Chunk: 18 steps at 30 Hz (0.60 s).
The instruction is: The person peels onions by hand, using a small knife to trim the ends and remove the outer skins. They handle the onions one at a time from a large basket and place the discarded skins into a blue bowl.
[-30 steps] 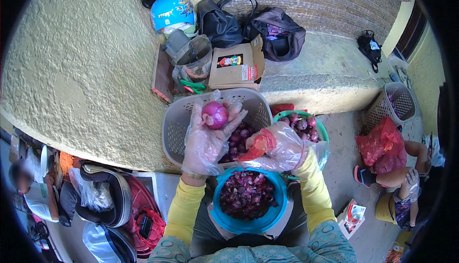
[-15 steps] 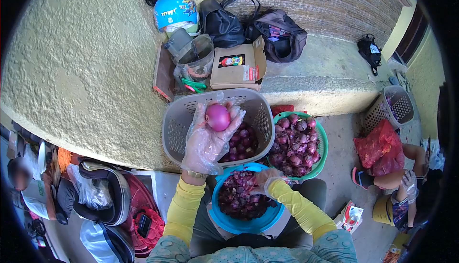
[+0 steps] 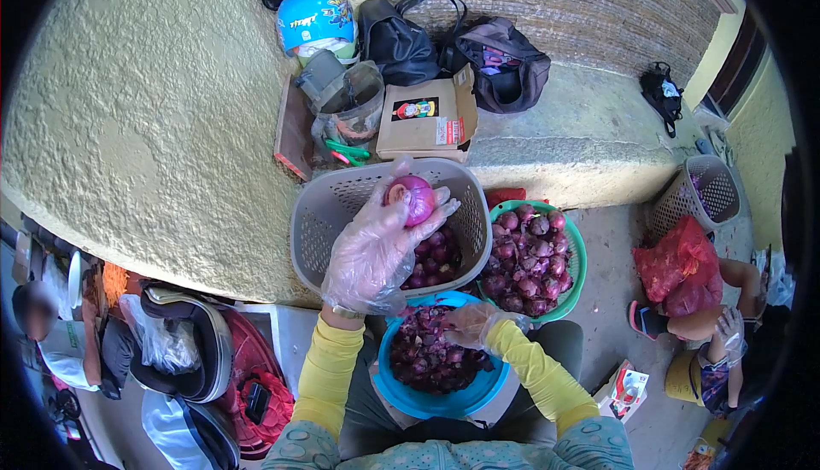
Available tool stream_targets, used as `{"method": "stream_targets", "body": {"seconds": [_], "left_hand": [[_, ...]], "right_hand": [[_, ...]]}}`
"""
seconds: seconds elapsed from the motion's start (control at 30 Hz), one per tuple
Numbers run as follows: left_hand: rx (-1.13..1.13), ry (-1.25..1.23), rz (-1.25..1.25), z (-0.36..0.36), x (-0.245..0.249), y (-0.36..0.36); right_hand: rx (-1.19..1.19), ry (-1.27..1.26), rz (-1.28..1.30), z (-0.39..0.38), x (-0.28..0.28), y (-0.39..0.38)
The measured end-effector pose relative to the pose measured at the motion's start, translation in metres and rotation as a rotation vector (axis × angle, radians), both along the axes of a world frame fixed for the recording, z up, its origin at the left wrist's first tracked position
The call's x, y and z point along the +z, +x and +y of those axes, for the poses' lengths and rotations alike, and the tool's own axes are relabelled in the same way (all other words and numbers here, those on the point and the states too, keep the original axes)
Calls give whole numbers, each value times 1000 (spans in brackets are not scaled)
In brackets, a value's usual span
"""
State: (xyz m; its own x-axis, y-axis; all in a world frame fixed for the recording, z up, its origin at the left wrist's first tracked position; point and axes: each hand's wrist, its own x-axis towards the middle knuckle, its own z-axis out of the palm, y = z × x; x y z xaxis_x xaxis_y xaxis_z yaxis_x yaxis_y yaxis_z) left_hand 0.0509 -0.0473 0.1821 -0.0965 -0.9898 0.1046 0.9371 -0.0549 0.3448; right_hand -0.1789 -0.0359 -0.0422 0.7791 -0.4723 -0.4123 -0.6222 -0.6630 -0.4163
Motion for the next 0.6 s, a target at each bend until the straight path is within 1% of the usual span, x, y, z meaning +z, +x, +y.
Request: {"method": "stream_targets", "body": {"seconds": [0.03, 0.07, 0.1, 0.13, 0.2, 0.27, 0.3, 0.33, 0.37, 0.4, 0.47, 0.53, 0.6], "left_hand": [[37, -29, -102, 1, 1, -2], [75, -59, -205, 1, 2, -4], [77, -59, -205, 2, 3, -6], [106, -32, -237, 2, 4, -7], [138, -7, -268, 3, 5, -6], [125, -4, -395, 6, 5, -2], [126, -1, -396, 5, 2, 0], [158, 2, -506, 4, -4, 1], [188, 4, -616, 3, -7, 2], [186, 3, -616, 3, -7, 3], [70, -37, -574, 5, -6, 5], [57, -47, -602, 8, -6, 2], [54, -59, -751, 10, -7, 1]], "right_hand": [[1, 0, 1, -1, 28, 6], [17, 67, 48, -5, 59, 10], [33, 134, 95, -8, 89, 14], [33, 134, 94, -10, 101, 13], [54, 176, 4, -14, 121, 11], [65, 201, -46, -22, 157, 8], [58, 237, -267, -27, 177, 3], [48, 271, -486, -32, 196, -1], [3, 175, -589, -37, 214, -1], [-43, 76, -690, -41, 233, -1], [-245, -131, -722, -47, 265, 5], [-329, -258, -826, -56, 262, 13], [-360, -279, -844, -59, 256, 19]]}}
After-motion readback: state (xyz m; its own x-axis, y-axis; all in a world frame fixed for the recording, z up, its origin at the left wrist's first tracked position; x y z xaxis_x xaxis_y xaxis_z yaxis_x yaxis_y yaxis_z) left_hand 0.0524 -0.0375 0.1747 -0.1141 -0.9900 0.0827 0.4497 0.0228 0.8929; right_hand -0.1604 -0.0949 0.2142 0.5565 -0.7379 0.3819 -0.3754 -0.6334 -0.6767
